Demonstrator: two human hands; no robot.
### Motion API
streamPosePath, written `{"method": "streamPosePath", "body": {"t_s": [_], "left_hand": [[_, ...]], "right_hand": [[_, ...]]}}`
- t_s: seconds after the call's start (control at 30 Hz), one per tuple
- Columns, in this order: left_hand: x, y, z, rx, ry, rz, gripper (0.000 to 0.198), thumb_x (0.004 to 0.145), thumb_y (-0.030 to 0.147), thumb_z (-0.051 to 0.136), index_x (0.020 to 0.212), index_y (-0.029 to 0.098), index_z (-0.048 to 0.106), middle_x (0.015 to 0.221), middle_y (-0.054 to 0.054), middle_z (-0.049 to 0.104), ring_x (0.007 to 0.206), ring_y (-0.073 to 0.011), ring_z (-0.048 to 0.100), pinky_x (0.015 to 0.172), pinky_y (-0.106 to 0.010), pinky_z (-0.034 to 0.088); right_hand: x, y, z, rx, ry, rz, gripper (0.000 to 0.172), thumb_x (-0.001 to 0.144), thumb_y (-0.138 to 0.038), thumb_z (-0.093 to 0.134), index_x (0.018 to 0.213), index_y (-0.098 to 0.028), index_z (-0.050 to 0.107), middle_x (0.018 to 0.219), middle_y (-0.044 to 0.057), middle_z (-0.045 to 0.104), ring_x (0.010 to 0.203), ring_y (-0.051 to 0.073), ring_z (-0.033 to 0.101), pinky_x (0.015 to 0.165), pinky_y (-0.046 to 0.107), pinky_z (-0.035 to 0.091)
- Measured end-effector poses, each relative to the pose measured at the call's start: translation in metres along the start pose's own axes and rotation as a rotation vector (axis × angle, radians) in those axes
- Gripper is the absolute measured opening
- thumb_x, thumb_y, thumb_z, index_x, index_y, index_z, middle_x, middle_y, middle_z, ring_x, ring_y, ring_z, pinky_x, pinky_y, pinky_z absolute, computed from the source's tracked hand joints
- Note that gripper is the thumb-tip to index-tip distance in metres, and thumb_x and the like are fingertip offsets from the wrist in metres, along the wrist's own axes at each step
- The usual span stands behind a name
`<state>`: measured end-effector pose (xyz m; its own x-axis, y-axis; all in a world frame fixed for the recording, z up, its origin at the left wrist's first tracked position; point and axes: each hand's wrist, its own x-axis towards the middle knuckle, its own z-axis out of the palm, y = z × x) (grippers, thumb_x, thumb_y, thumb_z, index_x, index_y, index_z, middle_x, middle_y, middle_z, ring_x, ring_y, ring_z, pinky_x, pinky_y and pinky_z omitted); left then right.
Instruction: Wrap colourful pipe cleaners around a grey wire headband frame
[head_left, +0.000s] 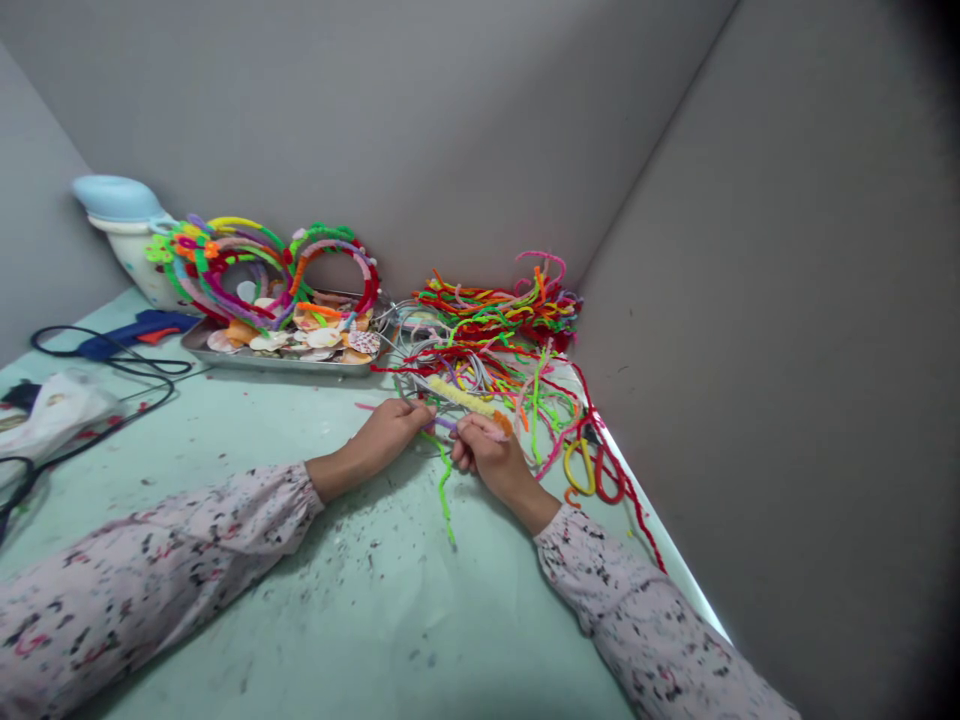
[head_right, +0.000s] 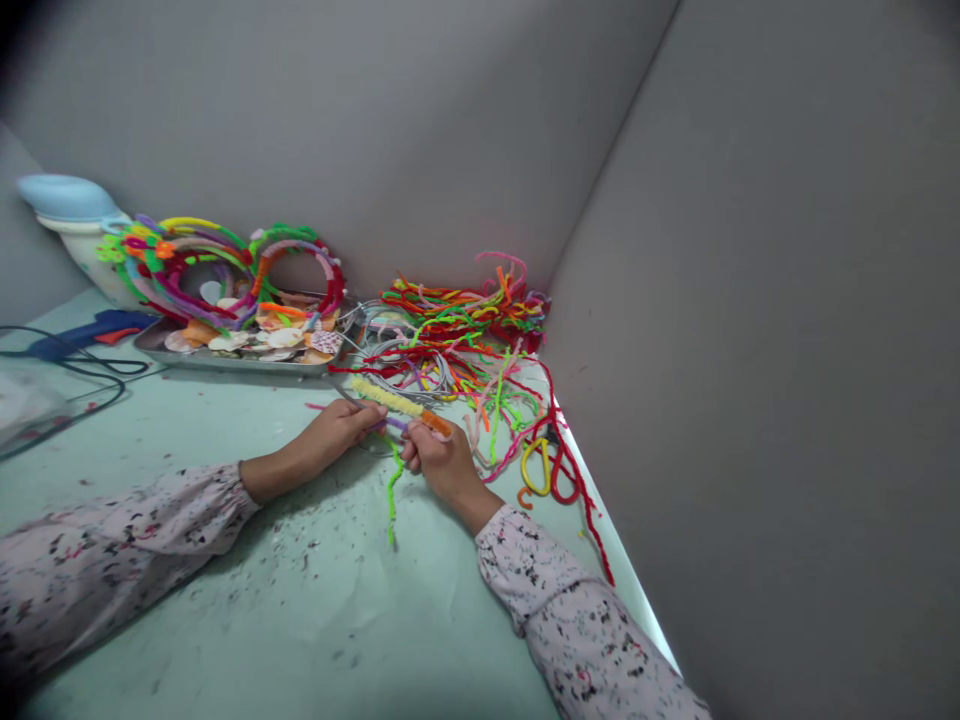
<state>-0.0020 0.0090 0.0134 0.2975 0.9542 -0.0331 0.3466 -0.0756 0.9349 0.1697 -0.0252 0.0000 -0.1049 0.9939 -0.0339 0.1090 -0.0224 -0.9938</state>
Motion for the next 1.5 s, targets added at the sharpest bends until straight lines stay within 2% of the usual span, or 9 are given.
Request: {"method": "streamPosePath", "body": {"t_s": [0.23,0.5,0.7,0.77,0.87,1.0,1.13,1.3,1.5], "left_hand": [[0.003,-0.004,-0.001,0.065,0.028,0.011,0.027,0.074,0.038,0.048,0.059,0.016,0.05,0.053,0.003,0.042,0.055,-0.0127,0.037,0.052,-0.025,0.027],[0.005,-0.014,0.0,0.013,0.014,0.011,0.025,0.072,0.036,0.049,0.056,0.017,0.046,0.052,0.004,0.038,0.053,-0.0112,0.033,0.05,-0.025,0.025],[0.0,-0.003,-0.001,-0.061,-0.025,-0.021,0.033,0.076,0.039,0.051,0.053,0.019,0.041,0.047,0.006,0.031,0.046,-0.0094,0.026,0.046,-0.025,0.019],[-0.002,0.001,-0.001,-0.071,-0.038,-0.024,0.034,0.078,0.042,0.05,0.055,0.018,0.045,0.045,0.006,0.032,0.045,-0.0095,0.026,0.046,-0.025,0.02],[-0.004,0.004,-0.002,-0.103,-0.027,0.0,0.027,0.078,0.037,0.046,0.062,0.016,0.054,0.045,0.006,0.037,0.046,-0.0108,0.032,0.047,-0.025,0.024],[-0.006,0.006,-0.001,-0.139,-0.019,0.047,0.021,0.077,0.029,0.044,0.067,0.015,0.057,0.049,0.005,0.041,0.049,-0.0117,0.037,0.049,-0.024,0.028],[-0.006,0.007,0.001,-0.124,0.013,0.02,0.017,0.076,0.029,0.048,0.076,0.016,0.059,0.05,0.006,0.041,0.048,-0.011,0.036,0.047,-0.024,0.026],[-0.006,0.005,0.002,-0.076,0.007,0.054,0.023,0.075,0.035,0.058,0.082,0.014,0.063,0.055,0.005,0.047,0.051,-0.0107,0.04,0.049,-0.023,0.03],[-0.005,-0.001,0.0,-0.043,-0.018,0.083,0.028,0.081,0.04,0.056,0.083,0.014,0.066,0.055,0.005,0.048,0.051,-0.01,0.04,0.049,-0.022,0.029]], "right_hand": [[0.002,0.006,-0.002,-0.004,-0.032,-0.027,0.023,0.085,-0.032,0.049,0.07,-0.017,0.057,0.056,-0.002,0.058,0.047,0.009,0.052,0.046,0.019,0.038],[0.002,0.009,-0.001,-0.009,-0.03,-0.055,0.023,0.085,-0.033,0.049,0.07,-0.017,0.057,0.056,-0.002,0.059,0.047,0.009,0.052,0.046,0.019,0.038],[0.002,0.003,-0.001,-0.005,-0.013,-0.031,0.023,0.083,-0.031,0.049,0.067,-0.017,0.057,0.055,-0.002,0.059,0.046,0.009,0.052,0.045,0.02,0.039],[0.002,0.0,-0.002,0.019,-0.003,0.004,0.019,0.082,-0.028,0.048,0.069,-0.017,0.058,0.055,-0.002,0.059,0.045,0.009,0.052,0.043,0.019,0.038],[0.004,-0.002,-0.003,0.046,0.005,0.017,0.018,0.08,-0.027,0.048,0.069,-0.017,0.058,0.053,-0.002,0.058,0.043,0.008,0.051,0.041,0.019,0.036],[0.008,0.001,-0.004,0.101,0.024,0.03,0.017,0.079,-0.028,0.049,0.069,-0.017,0.058,0.053,-0.003,0.058,0.041,0.008,0.05,0.039,0.018,0.034],[0.008,0.002,-0.004,0.127,0.027,0.03,0.02,0.079,-0.032,0.051,0.069,-0.017,0.059,0.053,-0.002,0.058,0.04,0.007,0.049,0.039,0.018,0.034],[0.008,0.002,-0.004,0.14,0.013,0.031,0.021,0.079,-0.033,0.051,0.069,-0.017,0.059,0.052,-0.002,0.058,0.04,0.007,0.05,0.039,0.018,0.034],[0.009,0.002,-0.004,0.147,0.012,0.019,0.02,0.078,-0.032,0.05,0.068,-0.017,0.059,0.052,-0.002,0.059,0.039,0.007,0.05,0.038,0.018,0.033]]}}
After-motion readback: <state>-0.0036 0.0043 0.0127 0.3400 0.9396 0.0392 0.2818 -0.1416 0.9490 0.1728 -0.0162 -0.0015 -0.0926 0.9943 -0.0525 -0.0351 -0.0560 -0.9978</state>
